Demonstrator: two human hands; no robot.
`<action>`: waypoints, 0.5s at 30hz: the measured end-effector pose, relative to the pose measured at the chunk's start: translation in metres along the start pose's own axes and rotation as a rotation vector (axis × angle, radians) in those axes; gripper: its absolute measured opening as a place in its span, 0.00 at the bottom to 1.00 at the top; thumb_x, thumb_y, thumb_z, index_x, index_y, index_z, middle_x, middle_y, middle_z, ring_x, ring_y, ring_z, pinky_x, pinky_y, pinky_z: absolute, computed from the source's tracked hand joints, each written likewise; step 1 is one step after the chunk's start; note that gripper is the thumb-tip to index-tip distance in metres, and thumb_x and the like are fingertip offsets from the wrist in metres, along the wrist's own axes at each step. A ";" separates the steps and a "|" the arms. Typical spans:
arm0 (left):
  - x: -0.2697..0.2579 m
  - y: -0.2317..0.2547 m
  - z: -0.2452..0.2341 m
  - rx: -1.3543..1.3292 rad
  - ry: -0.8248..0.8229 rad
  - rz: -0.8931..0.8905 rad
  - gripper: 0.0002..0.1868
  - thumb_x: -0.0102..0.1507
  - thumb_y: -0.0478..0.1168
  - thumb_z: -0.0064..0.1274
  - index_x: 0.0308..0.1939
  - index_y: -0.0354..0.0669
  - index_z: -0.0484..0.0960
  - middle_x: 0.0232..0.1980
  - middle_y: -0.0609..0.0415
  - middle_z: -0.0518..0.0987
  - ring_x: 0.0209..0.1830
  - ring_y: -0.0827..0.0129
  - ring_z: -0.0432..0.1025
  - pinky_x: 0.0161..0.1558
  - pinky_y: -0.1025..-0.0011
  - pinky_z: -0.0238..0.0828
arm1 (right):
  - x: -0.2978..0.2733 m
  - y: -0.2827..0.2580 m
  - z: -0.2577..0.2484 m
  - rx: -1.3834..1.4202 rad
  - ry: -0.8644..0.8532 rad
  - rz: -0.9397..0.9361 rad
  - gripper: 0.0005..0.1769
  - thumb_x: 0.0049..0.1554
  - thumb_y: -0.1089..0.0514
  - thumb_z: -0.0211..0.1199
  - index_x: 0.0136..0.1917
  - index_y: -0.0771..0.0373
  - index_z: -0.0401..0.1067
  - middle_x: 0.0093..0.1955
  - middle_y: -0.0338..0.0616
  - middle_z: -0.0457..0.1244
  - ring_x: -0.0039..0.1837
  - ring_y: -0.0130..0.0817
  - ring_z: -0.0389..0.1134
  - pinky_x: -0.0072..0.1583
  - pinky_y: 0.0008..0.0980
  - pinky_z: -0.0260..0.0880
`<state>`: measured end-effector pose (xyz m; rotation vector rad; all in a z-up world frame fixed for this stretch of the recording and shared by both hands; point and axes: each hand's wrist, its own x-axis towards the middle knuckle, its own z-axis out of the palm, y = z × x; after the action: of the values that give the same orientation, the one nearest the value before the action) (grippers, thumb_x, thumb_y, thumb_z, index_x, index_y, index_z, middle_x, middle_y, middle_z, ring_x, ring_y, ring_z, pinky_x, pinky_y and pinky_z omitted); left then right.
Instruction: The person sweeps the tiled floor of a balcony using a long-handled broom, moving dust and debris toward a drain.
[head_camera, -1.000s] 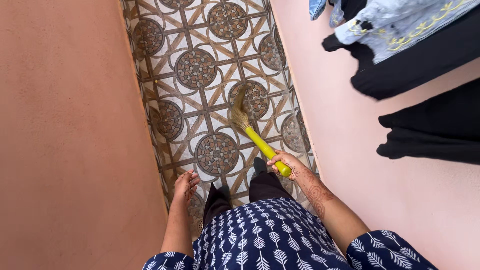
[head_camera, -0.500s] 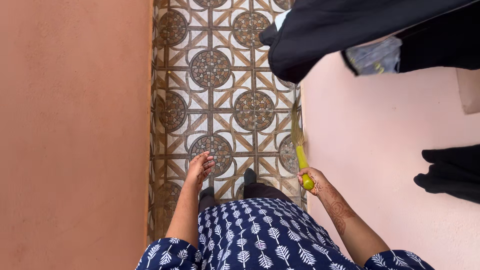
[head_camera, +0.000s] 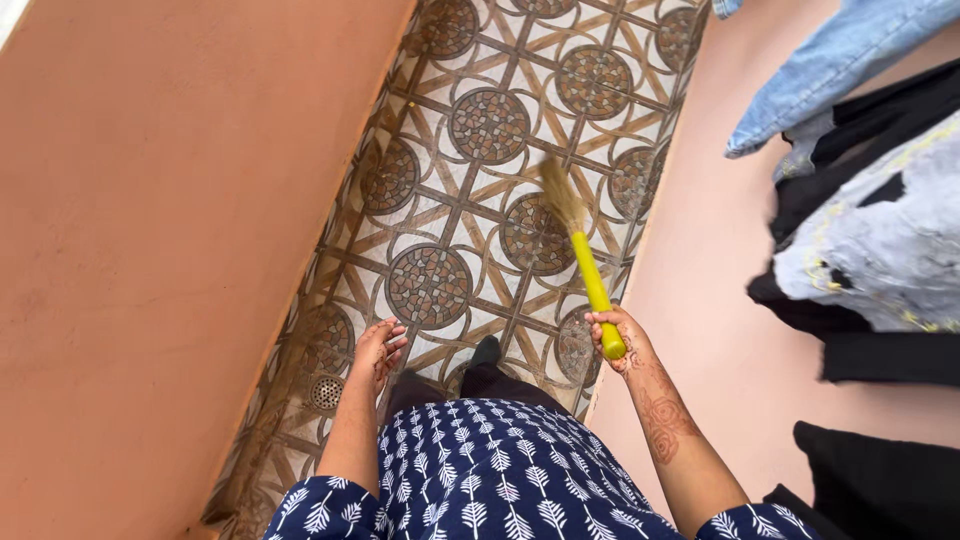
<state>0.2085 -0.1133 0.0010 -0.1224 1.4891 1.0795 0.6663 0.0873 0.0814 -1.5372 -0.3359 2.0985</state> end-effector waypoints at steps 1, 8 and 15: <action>-0.005 -0.005 -0.004 -0.021 0.009 0.004 0.16 0.68 0.48 0.48 0.59 0.52 0.77 0.52 0.61 0.82 0.43 0.74 0.76 0.39 0.74 0.68 | -0.006 0.004 -0.005 -0.058 0.009 -0.031 0.13 0.55 0.64 0.62 0.53 0.65 0.65 0.37 0.40 0.63 0.30 0.25 0.64 0.29 0.25 0.65; -0.051 -0.023 -0.052 -0.172 0.077 0.066 0.17 0.68 0.48 0.47 0.60 0.52 0.77 0.51 0.61 0.81 0.43 0.74 0.76 0.40 0.74 0.68 | -0.033 0.050 -0.004 0.063 0.155 0.274 0.10 0.55 0.67 0.61 0.47 0.65 0.60 0.35 0.42 0.61 0.31 0.29 0.65 0.35 0.24 0.70; -0.134 -0.109 -0.123 -0.374 0.269 0.138 0.17 0.69 0.47 0.45 0.59 0.53 0.78 0.50 0.62 0.82 0.44 0.75 0.77 0.39 0.75 0.68 | -0.015 0.093 0.055 -0.236 -0.011 0.396 0.09 0.54 0.69 0.59 0.49 0.72 0.65 0.36 0.43 0.63 0.34 0.28 0.67 0.36 0.23 0.72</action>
<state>0.2231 -0.3226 0.0323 -0.4470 1.5335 1.4930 0.5945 0.0071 0.0666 -1.8533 -0.3114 2.4401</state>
